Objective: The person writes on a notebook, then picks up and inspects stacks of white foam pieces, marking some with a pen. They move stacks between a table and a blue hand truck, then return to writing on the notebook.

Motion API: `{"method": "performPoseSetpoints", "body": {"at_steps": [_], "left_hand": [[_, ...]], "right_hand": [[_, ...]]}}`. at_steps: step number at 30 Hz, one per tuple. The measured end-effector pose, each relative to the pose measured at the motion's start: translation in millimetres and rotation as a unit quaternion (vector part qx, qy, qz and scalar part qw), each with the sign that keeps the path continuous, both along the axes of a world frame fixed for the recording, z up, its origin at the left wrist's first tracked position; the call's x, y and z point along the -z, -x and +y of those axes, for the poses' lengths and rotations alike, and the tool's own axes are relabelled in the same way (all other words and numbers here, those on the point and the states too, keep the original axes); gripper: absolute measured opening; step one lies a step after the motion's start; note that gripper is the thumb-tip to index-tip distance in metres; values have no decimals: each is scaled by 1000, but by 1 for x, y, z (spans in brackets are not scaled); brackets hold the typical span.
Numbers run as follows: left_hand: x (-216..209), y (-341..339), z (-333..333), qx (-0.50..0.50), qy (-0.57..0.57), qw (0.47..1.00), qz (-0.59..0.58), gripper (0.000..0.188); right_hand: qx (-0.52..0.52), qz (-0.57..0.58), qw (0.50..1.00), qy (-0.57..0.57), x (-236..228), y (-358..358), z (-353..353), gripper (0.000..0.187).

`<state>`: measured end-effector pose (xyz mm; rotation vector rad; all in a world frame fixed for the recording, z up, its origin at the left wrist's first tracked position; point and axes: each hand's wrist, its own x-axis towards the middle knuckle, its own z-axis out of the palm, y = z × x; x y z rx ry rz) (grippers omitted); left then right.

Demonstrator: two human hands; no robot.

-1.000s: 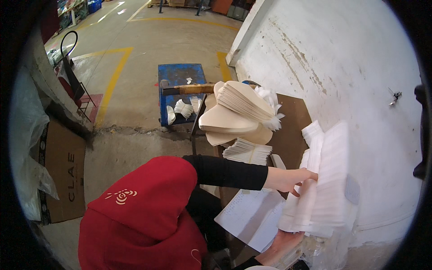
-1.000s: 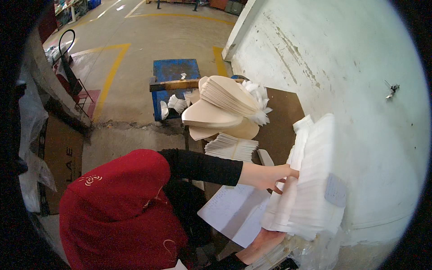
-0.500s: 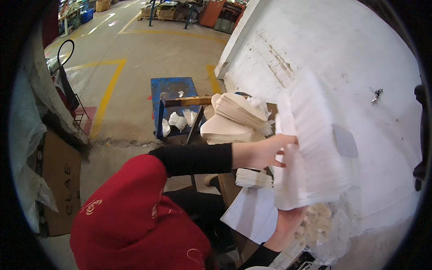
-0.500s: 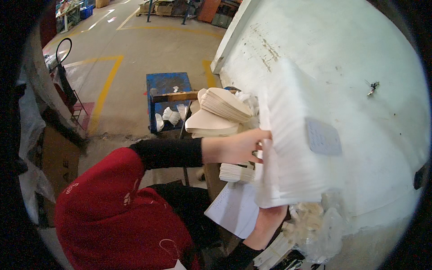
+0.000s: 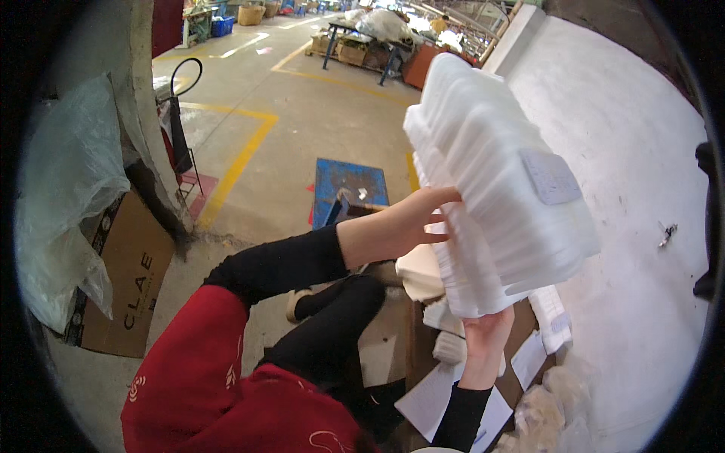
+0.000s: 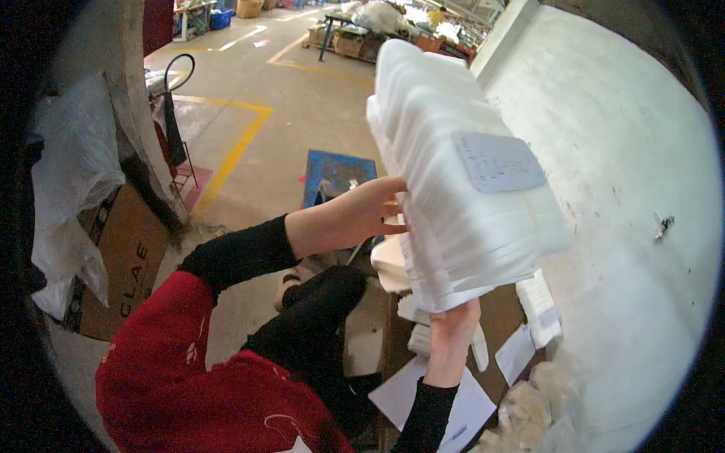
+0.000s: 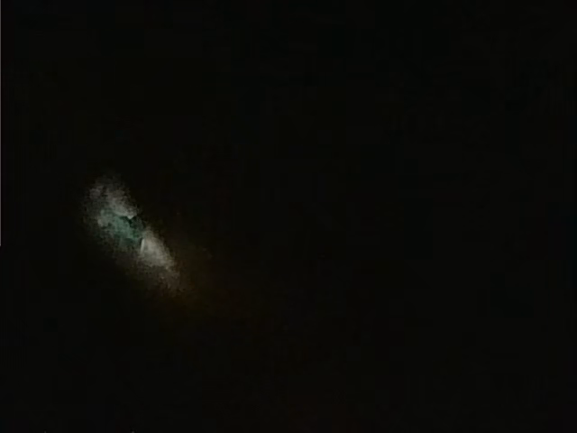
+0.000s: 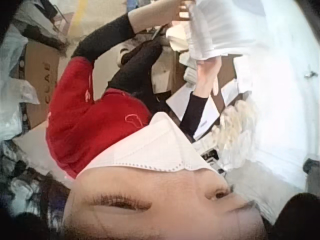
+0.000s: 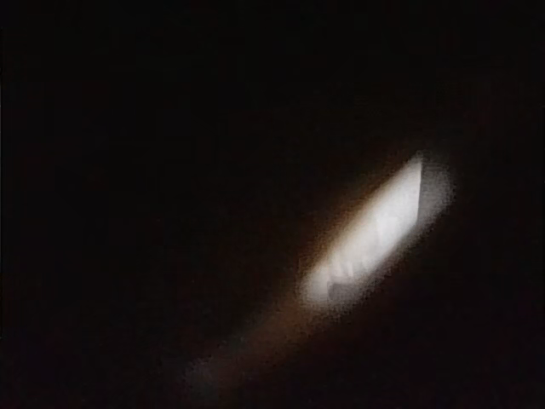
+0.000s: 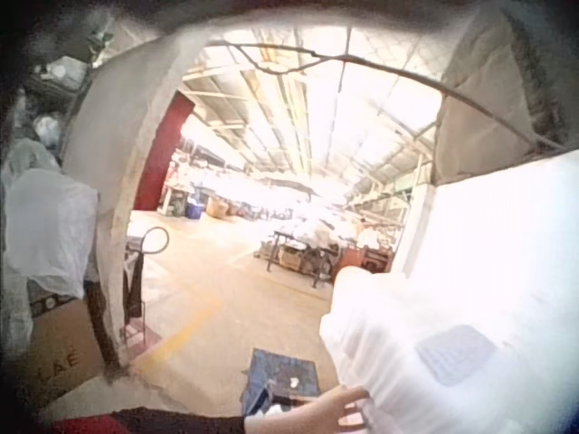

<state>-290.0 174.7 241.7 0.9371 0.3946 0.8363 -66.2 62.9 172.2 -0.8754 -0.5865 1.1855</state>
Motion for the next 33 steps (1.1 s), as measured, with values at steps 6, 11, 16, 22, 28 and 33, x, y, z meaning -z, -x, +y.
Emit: {"method": "performPoseSetpoints", "body": {"at_steps": [6,11,16,22,28,33], "left_hand": [[-12,71,32,-107,8,993,58,64],[-16,133,65,-144,41,988,42,69],[1,184,93,-199,54,978,-14,63],[16,215,117,-294,62,953,-33,51],[39,248,151,-326,55,943,-32,40],[72,271,200,-362,90,927,-34,40]], "right_hand": [[-122,-6,993,2,-10,59,76,51],[-223,-49,973,-25,1,98,137,54],[-280,-7,960,-16,-3,158,181,55],[-353,18,934,48,7,182,242,65],[-379,-20,915,136,35,170,329,61],[-300,-205,909,205,58,156,400,62]]}}
